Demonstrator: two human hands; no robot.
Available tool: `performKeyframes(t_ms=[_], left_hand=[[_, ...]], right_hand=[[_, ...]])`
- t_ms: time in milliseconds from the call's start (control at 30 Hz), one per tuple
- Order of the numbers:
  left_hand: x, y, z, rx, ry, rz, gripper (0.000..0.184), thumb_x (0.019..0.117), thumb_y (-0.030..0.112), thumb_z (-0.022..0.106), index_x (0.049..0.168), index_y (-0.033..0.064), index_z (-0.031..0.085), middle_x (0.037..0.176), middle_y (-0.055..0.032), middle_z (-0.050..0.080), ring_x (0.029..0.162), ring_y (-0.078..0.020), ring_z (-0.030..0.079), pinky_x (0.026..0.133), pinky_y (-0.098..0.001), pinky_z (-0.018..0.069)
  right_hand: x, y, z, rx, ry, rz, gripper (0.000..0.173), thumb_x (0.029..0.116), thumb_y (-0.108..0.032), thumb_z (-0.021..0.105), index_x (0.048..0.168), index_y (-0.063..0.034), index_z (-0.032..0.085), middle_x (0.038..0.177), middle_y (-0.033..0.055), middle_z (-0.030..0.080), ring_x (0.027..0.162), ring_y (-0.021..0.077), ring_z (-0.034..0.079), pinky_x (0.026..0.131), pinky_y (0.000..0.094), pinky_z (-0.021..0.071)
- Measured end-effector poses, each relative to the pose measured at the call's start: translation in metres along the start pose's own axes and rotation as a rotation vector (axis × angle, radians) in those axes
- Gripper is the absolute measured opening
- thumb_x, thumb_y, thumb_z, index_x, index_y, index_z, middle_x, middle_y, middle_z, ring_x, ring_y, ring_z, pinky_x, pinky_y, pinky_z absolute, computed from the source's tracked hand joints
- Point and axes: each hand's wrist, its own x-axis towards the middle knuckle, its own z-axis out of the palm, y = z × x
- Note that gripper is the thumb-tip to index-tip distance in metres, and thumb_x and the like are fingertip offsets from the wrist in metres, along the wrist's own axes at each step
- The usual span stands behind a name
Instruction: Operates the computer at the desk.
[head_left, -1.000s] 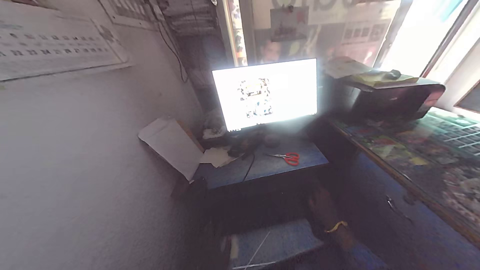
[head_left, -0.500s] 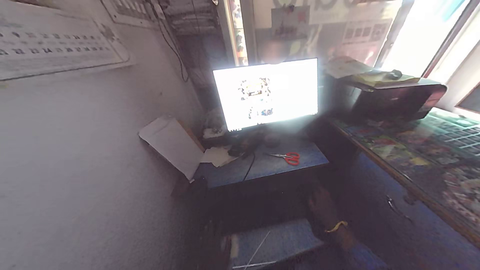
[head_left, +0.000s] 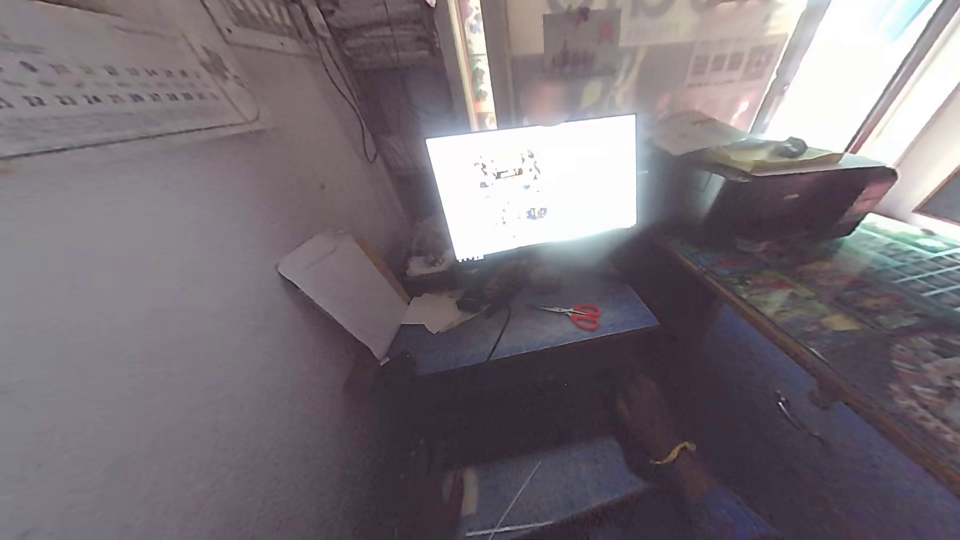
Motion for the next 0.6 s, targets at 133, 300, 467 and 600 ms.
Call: performKeyframes(t_ms=[133, 300, 467, 600], left_hand=[[0.002, -0.001, 0.0, 0.003, 0.001, 0.009, 0.07, 0.1003, 0.053, 0.046, 0.156, 0.0115, 0.041, 0.165, -0.0222, 0.03, 0.154, -0.0404, 0.024, 0.125, -0.0573, 0.0173], [0.0, -0.001, 0.001, -0.014, 0.008, 0.007, 0.07, 0.1005, 0.055, 0.045, 0.156, 0.011, 0.043, 0.165, -0.0221, 0.03, 0.155, -0.0394, 0.024, 0.126, -0.0572, 0.0167], [0.001, 0.001, -0.001, -0.016, -0.011, -0.008, 0.072, 0.1003, 0.055, 0.045, 0.157, 0.0109, 0.041, 0.165, -0.022, 0.029, 0.155, -0.0404, 0.022, 0.126, -0.0569, 0.0161], [0.002, -0.001, 0.002, 0.023, -0.006, 0.004, 0.073, 0.1, 0.056, 0.045, 0.157, 0.0115, 0.04, 0.165, -0.0221, 0.03, 0.155, -0.0401, 0.023, 0.126, -0.0565, 0.0163]], right_hand=[[0.0, 0.0, 0.0, -0.007, 0.028, -0.016, 0.047, 0.1012, -0.036, 0.048, 0.139, -0.0135, 0.063, 0.145, 0.0138, 0.059, 0.137, 0.0322, 0.053, 0.115, 0.0491, 0.0422], [0.0, -0.01, -0.011, -0.017, -0.005, 0.029, 0.046, 0.101, -0.033, 0.049, 0.138, -0.0094, 0.063, 0.143, 0.0166, 0.059, 0.136, 0.0348, 0.054, 0.114, 0.0516, 0.043], [0.001, -0.009, -0.01, -0.04, 0.011, 0.031, 0.047, 0.1014, -0.032, 0.047, 0.137, -0.007, 0.063, 0.143, 0.0173, 0.059, 0.136, 0.0346, 0.054, 0.114, 0.0501, 0.0432], [0.002, -0.003, -0.002, -0.05, 0.048, 0.02, 0.047, 0.1006, -0.033, 0.049, 0.139, -0.0081, 0.062, 0.144, 0.0167, 0.059, 0.135, 0.034, 0.055, 0.113, 0.0489, 0.0446]])
